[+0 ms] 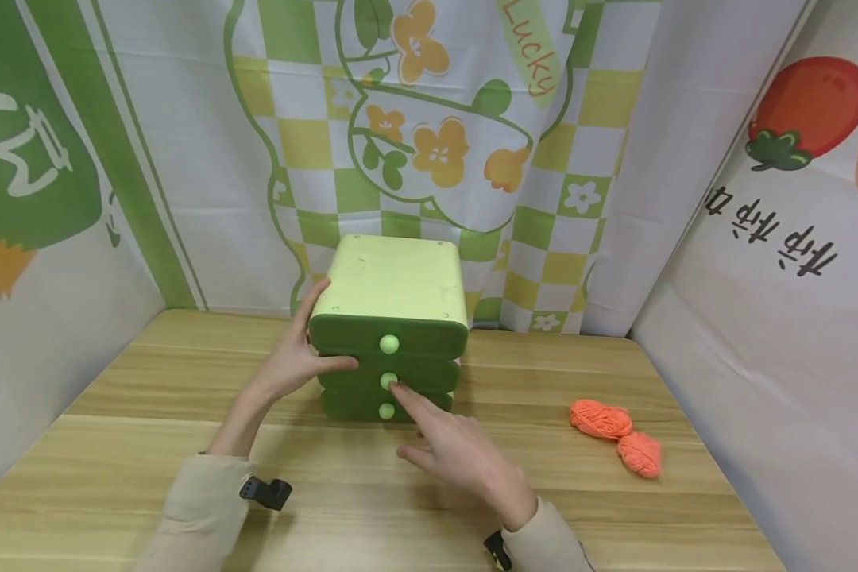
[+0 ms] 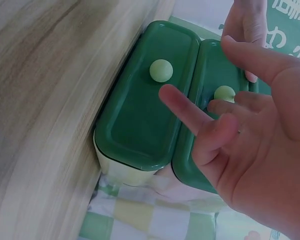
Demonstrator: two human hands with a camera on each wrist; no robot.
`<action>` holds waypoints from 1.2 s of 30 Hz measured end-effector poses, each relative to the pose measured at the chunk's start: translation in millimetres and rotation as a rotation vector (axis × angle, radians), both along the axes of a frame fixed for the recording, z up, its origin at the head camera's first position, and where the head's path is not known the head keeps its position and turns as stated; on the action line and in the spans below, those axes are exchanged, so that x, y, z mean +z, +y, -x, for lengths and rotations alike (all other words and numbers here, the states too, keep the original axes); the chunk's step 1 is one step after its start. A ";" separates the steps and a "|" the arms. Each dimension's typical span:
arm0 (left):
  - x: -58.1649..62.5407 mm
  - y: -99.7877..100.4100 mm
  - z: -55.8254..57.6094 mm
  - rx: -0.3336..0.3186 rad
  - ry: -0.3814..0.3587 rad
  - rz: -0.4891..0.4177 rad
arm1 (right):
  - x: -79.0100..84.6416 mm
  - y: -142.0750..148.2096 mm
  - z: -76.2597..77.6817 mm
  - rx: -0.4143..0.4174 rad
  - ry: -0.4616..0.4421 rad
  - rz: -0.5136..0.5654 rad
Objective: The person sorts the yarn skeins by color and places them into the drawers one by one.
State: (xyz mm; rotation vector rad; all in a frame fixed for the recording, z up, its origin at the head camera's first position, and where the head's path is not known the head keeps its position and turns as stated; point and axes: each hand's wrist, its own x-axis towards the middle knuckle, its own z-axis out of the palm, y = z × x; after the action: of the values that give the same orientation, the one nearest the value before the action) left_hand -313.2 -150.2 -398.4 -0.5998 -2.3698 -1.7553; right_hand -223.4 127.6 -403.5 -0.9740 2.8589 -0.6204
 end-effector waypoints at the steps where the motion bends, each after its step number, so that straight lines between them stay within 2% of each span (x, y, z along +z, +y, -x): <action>1: 0.4 -0.1 -0.2 -0.002 0.002 -0.002 | 0.4 -0.3 0.0 0.003 0.005 0.000; 8: 1.7 -3.2 -0.6 -0.041 -0.007 -0.012 | 0.2 -2.3 0.6 0.019 0.033 -0.025; 13: 2.4 -6.9 -0.3 -0.027 0.019 0.035 | -2.6 -6.2 0.7 0.042 0.070 -0.046; 18: 2.2 -11.2 0.8 -0.068 0.052 0.040 | -8.0 -8.1 3.0 0.056 -0.024 -0.070; 21: 2.6 -12.1 1.6 -0.091 0.075 0.030 | -14.9 -8.3 5.8 0.066 -0.043 -0.084; 28: -0.3 -11.2 2.5 -0.066 0.058 0.058 | -31.5 -9.3 12.8 0.071 -0.075 -0.030; 32: -3.6 -10.7 2.3 -0.081 0.046 0.075 | -34.9 -10.7 15.2 0.065 -0.091 -0.030; 36: -4.9 -10.7 1.7 -0.075 0.026 0.055 | -35.1 -14.9 19.2 0.067 -0.128 -0.008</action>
State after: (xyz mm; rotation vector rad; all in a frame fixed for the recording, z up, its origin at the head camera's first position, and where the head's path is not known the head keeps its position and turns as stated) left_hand -314.9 -161.0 -403.2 -0.7242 -2.4147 -1.7055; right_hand -242.6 112.7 -438.6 -0.9870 2.7036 -0.6404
